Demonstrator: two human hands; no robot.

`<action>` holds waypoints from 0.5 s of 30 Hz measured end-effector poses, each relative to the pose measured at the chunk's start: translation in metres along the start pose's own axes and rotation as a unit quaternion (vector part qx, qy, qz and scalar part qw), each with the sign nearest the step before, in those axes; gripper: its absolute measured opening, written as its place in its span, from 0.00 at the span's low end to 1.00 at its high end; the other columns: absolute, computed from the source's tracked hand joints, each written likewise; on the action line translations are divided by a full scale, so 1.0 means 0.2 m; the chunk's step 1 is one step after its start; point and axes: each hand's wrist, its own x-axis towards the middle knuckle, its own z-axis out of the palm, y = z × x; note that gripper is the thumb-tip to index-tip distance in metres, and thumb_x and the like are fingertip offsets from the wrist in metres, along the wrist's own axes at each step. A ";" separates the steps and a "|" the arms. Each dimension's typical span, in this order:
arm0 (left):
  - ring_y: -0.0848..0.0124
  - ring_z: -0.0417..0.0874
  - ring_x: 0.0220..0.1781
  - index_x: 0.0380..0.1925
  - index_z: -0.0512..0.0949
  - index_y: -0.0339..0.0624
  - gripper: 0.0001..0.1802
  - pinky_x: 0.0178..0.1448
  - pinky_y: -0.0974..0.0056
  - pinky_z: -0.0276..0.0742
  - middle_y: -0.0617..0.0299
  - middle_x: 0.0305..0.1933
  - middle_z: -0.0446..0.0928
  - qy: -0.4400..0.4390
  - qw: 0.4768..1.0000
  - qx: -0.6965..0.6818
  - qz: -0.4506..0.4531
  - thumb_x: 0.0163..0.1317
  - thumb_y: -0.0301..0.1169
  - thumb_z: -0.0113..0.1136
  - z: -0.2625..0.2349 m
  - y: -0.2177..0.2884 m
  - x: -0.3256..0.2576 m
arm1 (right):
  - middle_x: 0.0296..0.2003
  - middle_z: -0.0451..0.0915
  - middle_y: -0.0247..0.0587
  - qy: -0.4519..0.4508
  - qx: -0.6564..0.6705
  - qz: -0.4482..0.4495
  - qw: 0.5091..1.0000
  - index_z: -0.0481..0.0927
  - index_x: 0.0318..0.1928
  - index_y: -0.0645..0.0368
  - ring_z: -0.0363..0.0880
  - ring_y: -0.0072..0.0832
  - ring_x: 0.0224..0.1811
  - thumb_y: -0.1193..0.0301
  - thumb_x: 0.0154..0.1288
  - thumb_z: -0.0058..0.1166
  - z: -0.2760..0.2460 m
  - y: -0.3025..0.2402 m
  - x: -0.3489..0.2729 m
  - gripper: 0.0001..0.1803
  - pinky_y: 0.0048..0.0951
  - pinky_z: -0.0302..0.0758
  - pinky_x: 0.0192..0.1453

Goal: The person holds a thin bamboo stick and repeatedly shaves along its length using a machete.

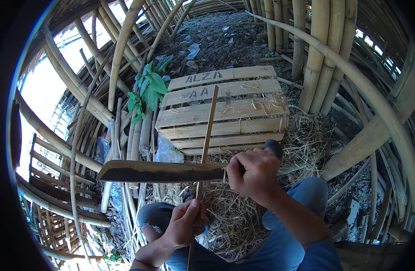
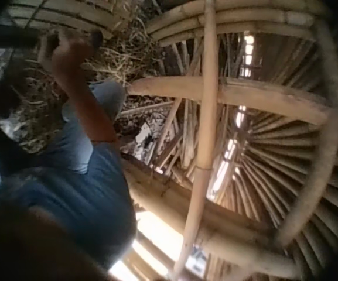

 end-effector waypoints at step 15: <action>0.81 0.56 0.14 0.29 0.70 0.38 0.21 0.18 0.73 0.50 0.70 0.15 0.59 0.029 0.994 0.104 0.025 0.74 0.43 0.39 0.01 -0.01 -0.04 | 0.11 0.69 0.38 0.131 -0.123 -0.009 0.984 0.75 0.16 0.57 0.69 0.34 0.13 0.73 0.48 0.53 -0.11 0.30 0.09 0.08 0.32 0.62 0.23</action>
